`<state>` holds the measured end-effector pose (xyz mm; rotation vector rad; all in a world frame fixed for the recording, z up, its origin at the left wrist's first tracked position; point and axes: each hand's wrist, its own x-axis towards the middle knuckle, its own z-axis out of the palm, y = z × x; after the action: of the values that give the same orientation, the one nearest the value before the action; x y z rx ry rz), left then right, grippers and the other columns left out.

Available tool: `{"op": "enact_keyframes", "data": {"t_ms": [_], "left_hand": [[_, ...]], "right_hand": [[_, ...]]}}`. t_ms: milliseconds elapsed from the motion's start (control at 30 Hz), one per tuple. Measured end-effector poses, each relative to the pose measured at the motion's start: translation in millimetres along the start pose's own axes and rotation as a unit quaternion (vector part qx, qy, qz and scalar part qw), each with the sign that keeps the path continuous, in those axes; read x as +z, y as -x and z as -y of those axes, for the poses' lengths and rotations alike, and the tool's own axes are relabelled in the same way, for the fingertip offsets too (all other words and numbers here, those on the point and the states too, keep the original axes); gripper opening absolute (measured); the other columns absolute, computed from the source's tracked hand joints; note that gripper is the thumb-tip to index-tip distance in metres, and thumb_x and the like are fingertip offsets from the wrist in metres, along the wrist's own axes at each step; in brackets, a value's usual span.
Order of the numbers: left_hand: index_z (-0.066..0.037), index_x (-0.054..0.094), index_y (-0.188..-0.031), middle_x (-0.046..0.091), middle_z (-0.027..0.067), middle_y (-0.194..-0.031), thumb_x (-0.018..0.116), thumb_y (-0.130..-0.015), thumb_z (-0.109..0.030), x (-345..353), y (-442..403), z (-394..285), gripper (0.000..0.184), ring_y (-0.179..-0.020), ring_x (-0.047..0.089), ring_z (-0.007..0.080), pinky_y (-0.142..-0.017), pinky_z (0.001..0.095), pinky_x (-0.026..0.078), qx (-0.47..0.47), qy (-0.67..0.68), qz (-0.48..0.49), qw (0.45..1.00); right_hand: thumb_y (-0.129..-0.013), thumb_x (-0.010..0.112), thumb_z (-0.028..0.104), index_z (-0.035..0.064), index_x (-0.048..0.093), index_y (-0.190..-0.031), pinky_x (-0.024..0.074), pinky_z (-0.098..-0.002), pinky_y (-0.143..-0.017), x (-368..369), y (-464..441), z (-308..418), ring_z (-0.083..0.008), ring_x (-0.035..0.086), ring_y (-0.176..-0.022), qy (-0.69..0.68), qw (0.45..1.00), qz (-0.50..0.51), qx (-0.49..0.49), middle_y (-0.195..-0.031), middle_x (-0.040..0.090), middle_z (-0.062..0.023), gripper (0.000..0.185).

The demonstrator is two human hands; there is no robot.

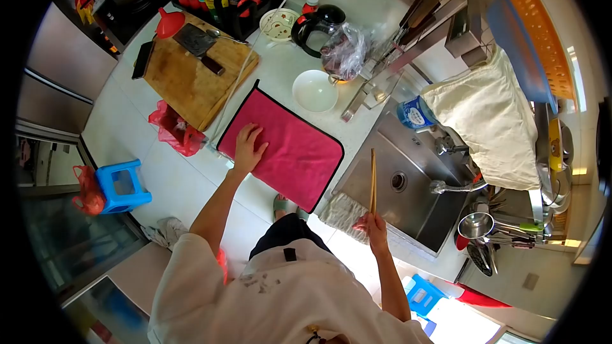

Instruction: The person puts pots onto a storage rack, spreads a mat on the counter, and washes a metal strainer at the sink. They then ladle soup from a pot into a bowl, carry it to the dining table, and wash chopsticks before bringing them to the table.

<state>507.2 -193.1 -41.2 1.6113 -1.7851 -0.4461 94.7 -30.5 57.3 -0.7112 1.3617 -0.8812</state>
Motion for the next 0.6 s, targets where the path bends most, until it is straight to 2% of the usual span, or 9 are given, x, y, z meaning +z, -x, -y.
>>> {"op": "enact_keyframes", "data": {"t_ms": [67, 133, 167, 200, 267, 367, 467, 533, 600], "left_hand": [[-0.003, 0.050, -0.127, 0.043, 0.0148, -0.135, 0.076, -0.074, -0.017, -0.1, -2.4, -9.4, 0.061, -0.128, 0.037, 0.0314, -0.106, 0.0436, 0.031, -0.034, 0.067, -0.007, 0.997], [-0.003, 0.044, -0.132, 0.038, 0.0147, -0.140, 0.069, -0.080, -0.032, -6.5, -11.0, -34.6, 0.065, -0.131, 0.034, 0.0295, -0.107, 0.0443, 0.029, -0.141, 0.343, 0.062, 0.927], [-0.004, 0.041, -0.135, 0.035, 0.0146, -0.143, 0.066, -0.083, -0.039, -11.6, -14.7, -50.6, 0.068, -0.133, 0.032, 0.0285, -0.108, 0.0447, 0.028, -0.190, 0.469, 0.097, 0.857], [-0.004, 0.037, -0.138, 0.032, 0.0147, -0.145, 0.060, -0.083, -0.048, -18.3, -17.9, -69.9, 0.073, -0.135, 0.029, 0.0286, -0.108, 0.0459, 0.027, -0.196, 0.619, 0.143, 0.747], [-0.005, 0.028, -0.143, 0.026, 0.0148, -0.149, 0.046, -0.084, -0.066, -33.3, -22.7, -118.6, 0.087, -0.138, 0.024, 0.0287, -0.109, 0.0484, 0.025, -0.188, 0.845, 0.222, 0.450], [-0.008, 0.017, -0.147, 0.020, 0.0155, -0.151, 0.029, -0.078, -0.079, -48.6, -29.8, -207.3, 0.100, -0.140, 0.016, 0.0326, -0.108, 0.0531, 0.022, -0.159, 0.873, 0.256, 0.384], [-0.010, 0.015, -0.147, 0.023, 0.0178, -0.150, 0.040, -0.082, -0.071, -25.9, -40.0, -263.1, 0.093, -0.138, 0.019, 0.0358, -0.106, 0.0560, 0.026, 0.046, 0.928, 0.313, 0.197], [-0.012, 0.017, -0.147, 0.028, 0.0166, -0.146, 0.049, -0.081, -0.061, 2.3, -33.4, -285.9, 0.089, -0.133, 0.028, 0.0338, -0.102, 0.0519, 0.031, 0.022, 0.818, 0.344, 0.460], [-0.013, 0.018, -0.147, 0.033, 0.0154, -0.143, 0.057, -0.080, -0.052, 48.5, -24.0, -301.8, 0.086, -0.127, 0.036, 0.0318, -0.097, 0.0477, 0.037, 0.007, 0.643, 0.343, 0.685]], "right_hand": [[-0.100, 0.038, 0.020, 0.0034, 0.052, -0.092, 0.0546, -0.0328, -0.069, -7.2, 5.8, 0.0, -0.0187, 0.064, -0.072, 0.013, 1.000, -0.004, -0.002, -0.080, 0.060, -0.0075, 0.023], [-0.100, 0.039, 0.020, 0.0031, 0.053, -0.092, 0.0546, -0.0327, -0.069, -12.6, 8.9, 6.3, -0.0186, 0.064, -0.072, 0.018, 1.000, -0.010, 0.000, -0.080, 0.059, -0.0073, 0.023], [-0.100, 0.039, 0.020, 0.0030, 0.052, -0.092, 0.0546, -0.0328, -0.069, -15.4, 11.5, 7.9, -0.0186, 0.064, -0.071, 0.012, 1.000, -0.010, -0.003, -0.079, 0.059, -0.0073, 0.023], [-0.100, 0.039, 0.020, 0.0028, 0.052, -0.091, 0.0545, -0.0328, -0.069, -17.9, 13.2, 9.4, -0.0186, 0.064, -0.071, 0.006, 1.000, -0.010, -0.008, -0.079, 0.059, -0.0073, 0.023], [-0.100, 0.039, 0.020, 0.0027, 0.052, -0.091, 0.0545, -0.0329, -0.069, -22.9, 16.3, 11.0, -0.0186, 0.064, -0.071, 0.001, 1.000, -0.007, -0.021, -0.078, 0.059, -0.0072, 0.023], [-0.100, 0.039, 0.019, 0.0030, 0.051, -0.090, 0.0543, -0.0327, -0.069, -33.5, 21.9, 15.1, -0.0184, 0.063, -0.070, -0.008, 0.999, -0.013, -0.049, -0.078, 0.059, -0.0073, 0.023], [-0.100, 0.040, 0.020, 0.0029, 0.051, -0.089, 0.0538, -0.0315, -0.068, -47.7, 27.7, 24.1, -0.0178, 0.063, -0.070, -0.036, 0.996, -0.034, -0.079, -0.078, 0.059, -0.0074, 0.023], [-0.099, 0.043, 0.020, 0.0020, 0.052, -0.087, 0.0531, -0.0306, -0.067, -55.0, 33.3, 28.8, -0.0173, 0.063, -0.070, -0.053, 0.992, -0.052, -0.098, -0.077, 0.059, -0.0075, 0.024], [-0.099, 0.043, 0.022, 0.0020, 0.052, -0.086, 0.0532, -0.0308, -0.066, -62.8, 36.1, 26.3, -0.0168, 0.062, -0.069, -0.021, 0.986, -0.113, -0.123, -0.076, 0.059, -0.0075, 0.025]]}}
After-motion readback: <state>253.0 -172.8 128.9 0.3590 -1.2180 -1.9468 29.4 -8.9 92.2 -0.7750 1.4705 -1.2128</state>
